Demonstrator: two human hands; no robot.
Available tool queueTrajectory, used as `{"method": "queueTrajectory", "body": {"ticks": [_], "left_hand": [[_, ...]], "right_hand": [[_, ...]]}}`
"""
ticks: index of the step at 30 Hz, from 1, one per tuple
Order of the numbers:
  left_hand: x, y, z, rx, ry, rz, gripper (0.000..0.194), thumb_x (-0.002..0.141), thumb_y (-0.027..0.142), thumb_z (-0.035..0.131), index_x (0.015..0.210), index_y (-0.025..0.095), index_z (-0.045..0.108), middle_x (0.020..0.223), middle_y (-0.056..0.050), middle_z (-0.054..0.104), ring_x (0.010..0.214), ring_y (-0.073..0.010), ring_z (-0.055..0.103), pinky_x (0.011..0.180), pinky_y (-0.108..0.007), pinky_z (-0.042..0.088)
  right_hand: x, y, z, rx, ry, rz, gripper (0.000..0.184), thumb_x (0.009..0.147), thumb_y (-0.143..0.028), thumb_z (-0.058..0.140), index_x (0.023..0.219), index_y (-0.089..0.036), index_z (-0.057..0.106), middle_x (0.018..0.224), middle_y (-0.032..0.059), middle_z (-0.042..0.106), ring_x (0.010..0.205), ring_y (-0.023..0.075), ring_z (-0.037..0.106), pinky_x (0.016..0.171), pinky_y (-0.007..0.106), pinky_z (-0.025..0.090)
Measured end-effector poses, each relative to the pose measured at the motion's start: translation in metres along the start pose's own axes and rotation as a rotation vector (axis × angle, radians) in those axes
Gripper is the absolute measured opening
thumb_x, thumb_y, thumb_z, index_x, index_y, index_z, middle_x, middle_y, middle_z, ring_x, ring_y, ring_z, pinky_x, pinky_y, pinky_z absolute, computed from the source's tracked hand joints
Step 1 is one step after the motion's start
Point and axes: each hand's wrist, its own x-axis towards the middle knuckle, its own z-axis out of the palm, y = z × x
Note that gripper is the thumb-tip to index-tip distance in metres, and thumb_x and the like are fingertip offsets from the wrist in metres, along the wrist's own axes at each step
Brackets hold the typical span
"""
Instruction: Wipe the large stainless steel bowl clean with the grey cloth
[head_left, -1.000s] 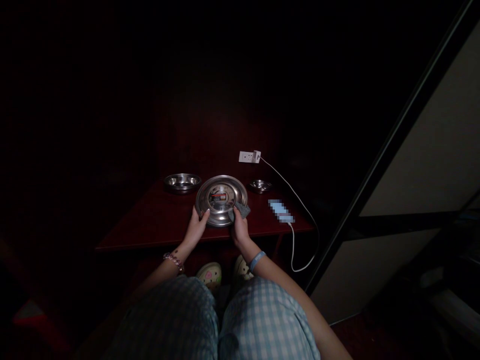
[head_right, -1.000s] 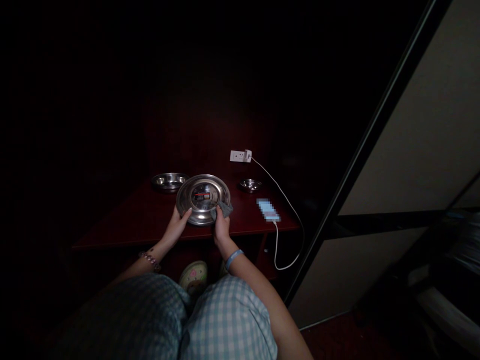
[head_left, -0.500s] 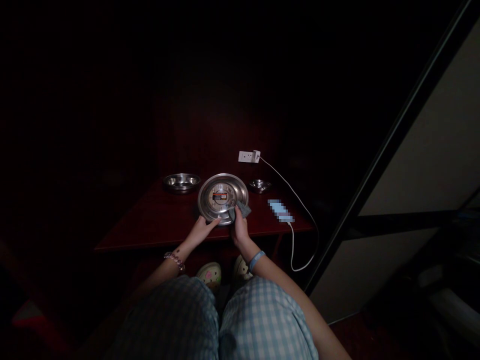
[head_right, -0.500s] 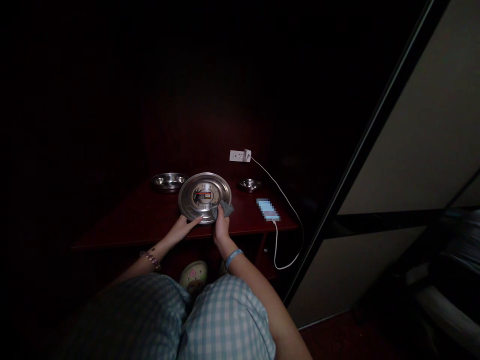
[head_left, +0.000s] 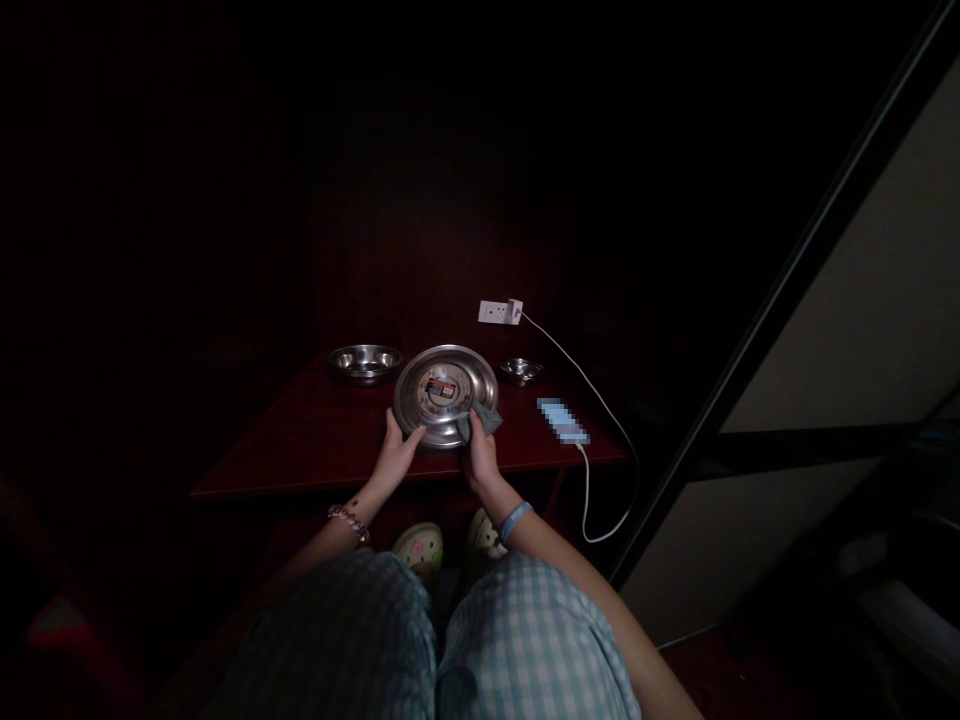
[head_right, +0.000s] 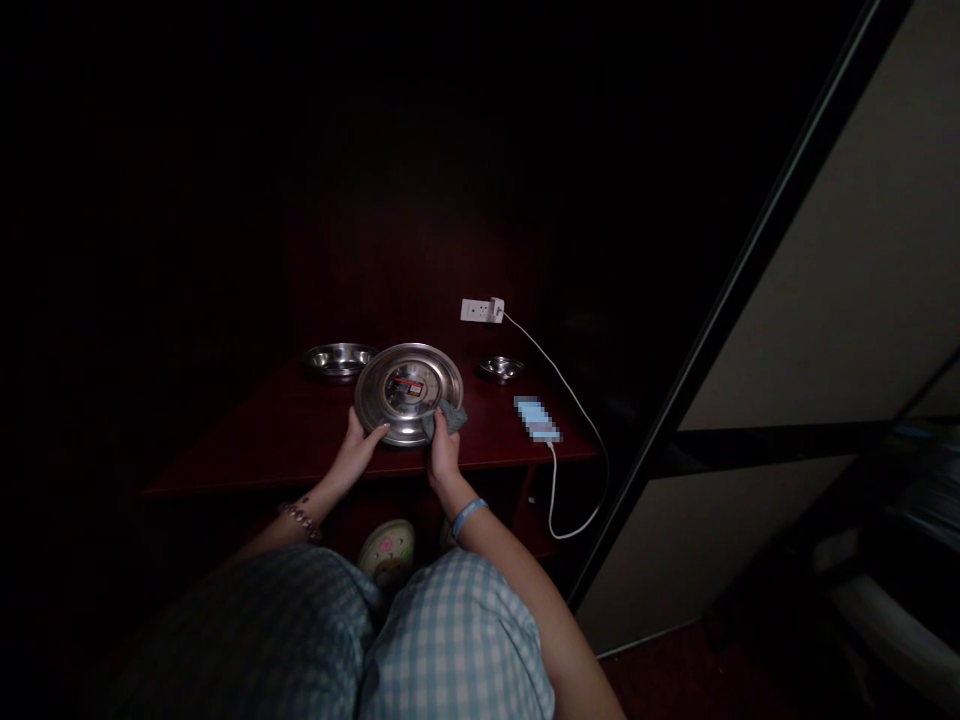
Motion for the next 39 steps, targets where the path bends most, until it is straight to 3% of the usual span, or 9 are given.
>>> {"method": "queueTrajectory", "body": {"ticks": [3, 7, 17, 23, 31, 39], "left_hand": [[-0.003, 0.01, -0.002, -0.056, 0.064, -0.019, 0.05, 0.088, 0.049, 0.053, 0.127, 0.018, 0.046, 0.129, -0.014, 0.06, 0.128, -0.0254, 0.053, 0.113, -0.04, 0.036], [-0.005, 0.018, -0.003, -0.084, 0.07, -0.033, 0.05, 0.091, 0.055, 0.048, 0.125, 0.019, 0.049, 0.13, -0.014, 0.062, 0.127, -0.0258, 0.055, 0.111, -0.039, 0.037], [-0.003, -0.003, 0.004, -0.014, -0.044, -0.032, 0.066, 0.078, 0.043, 0.069, 0.135, 0.017, 0.047, 0.139, -0.014, 0.059, 0.129, -0.0249, 0.054, 0.111, -0.038, 0.038], [-0.004, -0.01, 0.002, 0.081, -0.158, -0.129, 0.06, 0.07, 0.049, 0.074, 0.117, 0.014, 0.064, 0.127, -0.016, 0.068, 0.126, -0.0308, 0.057, 0.108, -0.04, 0.039], [0.001, -0.012, 0.001, 0.034, -0.106, -0.104, 0.052, 0.074, 0.049, 0.067, 0.112, 0.013, 0.065, 0.126, -0.017, 0.068, 0.123, -0.0312, 0.059, 0.105, -0.043, 0.041], [-0.006, 0.01, 0.002, -0.09, 0.033, -0.085, 0.051, 0.091, 0.054, 0.044, 0.117, 0.014, 0.062, 0.126, -0.015, 0.068, 0.127, -0.0269, 0.056, 0.108, -0.039, 0.041]], "right_hand": [[-0.002, -0.002, 0.002, 0.004, -0.014, -0.017, 0.044, 0.076, -0.038, 0.072, 0.114, -0.016, 0.069, 0.122, 0.0071, 0.071, 0.115, 0.0191, 0.065, 0.108, 0.034, 0.044], [-0.003, -0.004, 0.003, -0.006, -0.022, 0.005, 0.045, 0.076, -0.038, 0.072, 0.114, -0.015, 0.069, 0.123, 0.0075, 0.071, 0.113, 0.0193, 0.066, 0.108, 0.034, 0.043], [0.001, -0.002, 0.001, 0.048, 0.063, 0.067, 0.039, 0.077, -0.038, 0.071, 0.109, -0.015, 0.069, 0.113, 0.006, 0.074, 0.106, 0.0185, 0.069, 0.102, 0.033, 0.049], [0.0, -0.003, 0.003, 0.068, 0.06, 0.054, 0.035, 0.079, -0.034, 0.069, 0.109, -0.015, 0.069, 0.114, 0.0053, 0.074, 0.104, 0.0167, 0.069, 0.1, 0.03, 0.05], [-0.001, -0.002, 0.002, 0.037, 0.051, 0.067, 0.04, 0.079, -0.037, 0.07, 0.111, -0.014, 0.068, 0.114, 0.0069, 0.074, 0.107, 0.0186, 0.068, 0.101, 0.033, 0.05], [-0.003, -0.004, 0.004, 0.019, 0.016, 0.01, 0.042, 0.077, -0.036, 0.071, 0.113, -0.015, 0.069, 0.119, 0.0058, 0.073, 0.112, 0.0173, 0.066, 0.107, 0.032, 0.045]]}}
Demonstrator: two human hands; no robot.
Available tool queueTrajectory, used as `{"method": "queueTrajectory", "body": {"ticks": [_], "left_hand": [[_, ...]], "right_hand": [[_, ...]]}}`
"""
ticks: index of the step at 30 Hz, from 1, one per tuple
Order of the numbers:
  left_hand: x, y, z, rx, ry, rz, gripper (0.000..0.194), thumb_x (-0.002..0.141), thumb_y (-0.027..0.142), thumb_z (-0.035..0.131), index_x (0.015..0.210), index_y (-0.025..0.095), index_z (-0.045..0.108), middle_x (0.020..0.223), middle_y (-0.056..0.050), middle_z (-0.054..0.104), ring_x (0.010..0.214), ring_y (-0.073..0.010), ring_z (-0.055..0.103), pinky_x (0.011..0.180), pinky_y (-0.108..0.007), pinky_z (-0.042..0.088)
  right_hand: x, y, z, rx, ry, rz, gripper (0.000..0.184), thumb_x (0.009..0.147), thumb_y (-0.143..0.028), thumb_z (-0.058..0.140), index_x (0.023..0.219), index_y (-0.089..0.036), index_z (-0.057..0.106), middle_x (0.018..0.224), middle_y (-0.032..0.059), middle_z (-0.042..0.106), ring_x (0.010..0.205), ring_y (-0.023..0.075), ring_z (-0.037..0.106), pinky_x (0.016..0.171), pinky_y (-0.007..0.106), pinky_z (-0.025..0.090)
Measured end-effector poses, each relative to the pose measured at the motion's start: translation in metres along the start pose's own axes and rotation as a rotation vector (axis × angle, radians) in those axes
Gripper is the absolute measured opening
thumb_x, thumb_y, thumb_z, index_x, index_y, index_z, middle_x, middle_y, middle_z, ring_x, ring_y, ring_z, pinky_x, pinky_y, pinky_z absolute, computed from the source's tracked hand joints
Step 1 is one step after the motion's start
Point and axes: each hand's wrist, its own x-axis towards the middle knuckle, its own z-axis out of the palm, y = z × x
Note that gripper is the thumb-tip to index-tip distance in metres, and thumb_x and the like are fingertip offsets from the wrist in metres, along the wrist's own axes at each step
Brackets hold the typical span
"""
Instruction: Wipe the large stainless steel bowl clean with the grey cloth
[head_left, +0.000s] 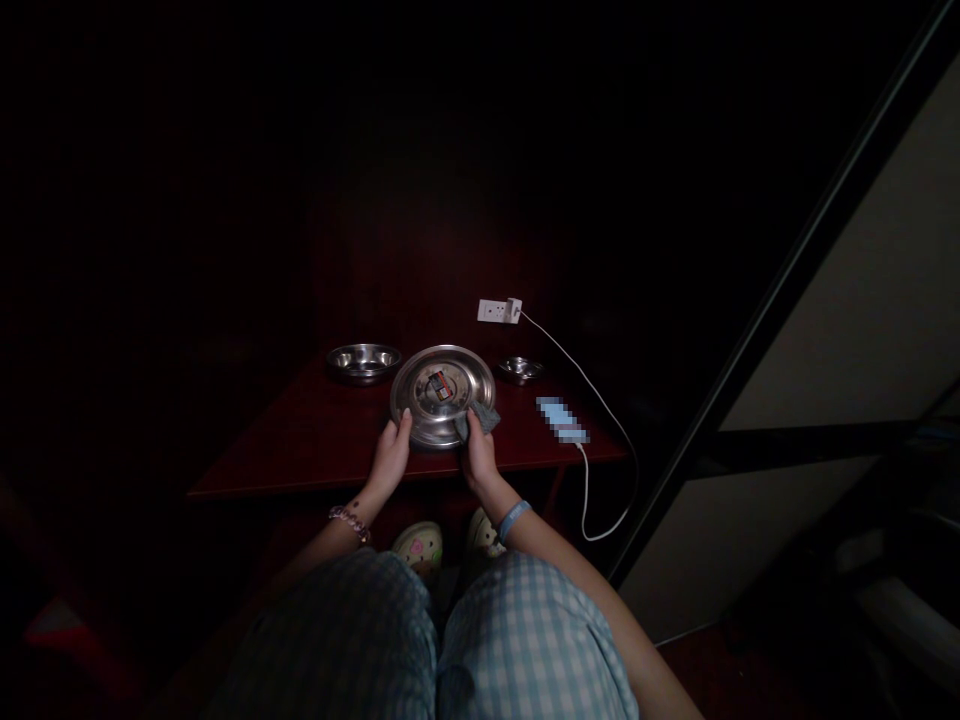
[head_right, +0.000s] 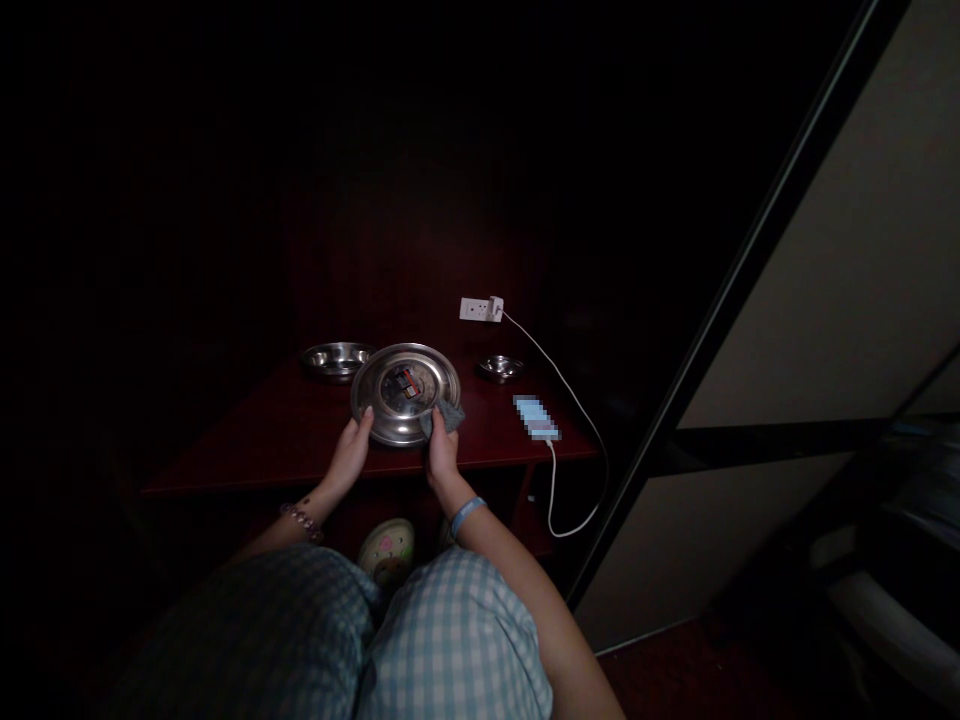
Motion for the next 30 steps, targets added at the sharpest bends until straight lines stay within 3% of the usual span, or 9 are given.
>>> {"method": "queueTrajectory", "body": {"ticks": [6, 11, 14, 18, 24, 30], "left_hand": [[-0.002, 0.006, 0.0, 0.008, -0.021, 0.059, 0.053, 0.091, 0.051, 0.05, 0.131, 0.017, 0.05, 0.139, -0.015, 0.059, 0.133, -0.0248, 0.051, 0.112, -0.038, 0.037], [-0.001, -0.001, -0.001, 0.096, -0.091, 0.019, 0.069, 0.081, 0.049, 0.066, 0.138, 0.018, 0.041, 0.138, -0.015, 0.06, 0.13, -0.0249, 0.054, 0.11, -0.037, 0.038], [0.0, -0.006, -0.003, 0.221, -0.177, -0.043, 0.069, 0.074, 0.05, 0.073, 0.13, 0.016, 0.054, 0.129, -0.015, 0.066, 0.127, -0.0283, 0.057, 0.108, -0.038, 0.04], [0.003, -0.009, -0.005, 0.345, -0.239, -0.098, 0.052, 0.073, 0.056, 0.069, 0.106, 0.017, 0.07, 0.111, -0.016, 0.074, 0.121, -0.0335, 0.061, 0.101, -0.04, 0.044], [0.006, -0.015, -0.005, 0.302, -0.185, -0.057, 0.043, 0.074, 0.057, 0.066, 0.093, 0.018, 0.074, 0.103, -0.015, 0.076, 0.114, -0.0332, 0.064, 0.099, -0.041, 0.045], [0.008, -0.01, -0.004, 0.144, -0.072, -0.062, 0.057, 0.082, 0.061, 0.053, 0.105, 0.011, 0.07, 0.114, -0.015, 0.073, 0.115, -0.0292, 0.062, 0.104, -0.041, 0.042]], "right_hand": [[0.001, 0.0, -0.001, 0.043, 0.033, 0.048, 0.039, 0.077, -0.036, 0.07, 0.11, -0.014, 0.069, 0.114, 0.0058, 0.074, 0.106, 0.0174, 0.069, 0.101, 0.031, 0.049], [0.002, 0.0, -0.001, 0.091, 0.072, 0.092, 0.035, 0.08, -0.036, 0.069, 0.107, -0.014, 0.069, 0.108, 0.0059, 0.076, 0.1, 0.017, 0.07, 0.096, 0.03, 0.052], [0.003, 0.002, 0.0, 0.098, 0.071, 0.085, 0.036, 0.08, -0.038, 0.068, 0.107, -0.013, 0.069, 0.106, 0.006, 0.076, 0.099, 0.0172, 0.071, 0.096, 0.03, 0.052], [0.003, 0.002, 0.0, 0.085, 0.044, 0.056, 0.036, 0.08, -0.037, 0.069, 0.108, -0.015, 0.069, 0.109, 0.0056, 0.076, 0.104, 0.0169, 0.069, 0.098, 0.03, 0.051], [0.003, 0.002, -0.001, 0.053, 0.042, 0.069, 0.042, 0.08, -0.039, 0.069, 0.113, -0.014, 0.068, 0.117, 0.0069, 0.073, 0.109, 0.0179, 0.067, 0.102, 0.032, 0.049], [0.0, 0.0, 0.0, 0.028, 0.006, 0.023, 0.044, 0.079, -0.038, 0.07, 0.117, -0.016, 0.067, 0.119, 0.0061, 0.072, 0.113, 0.0167, 0.066, 0.105, 0.032, 0.046]]}}
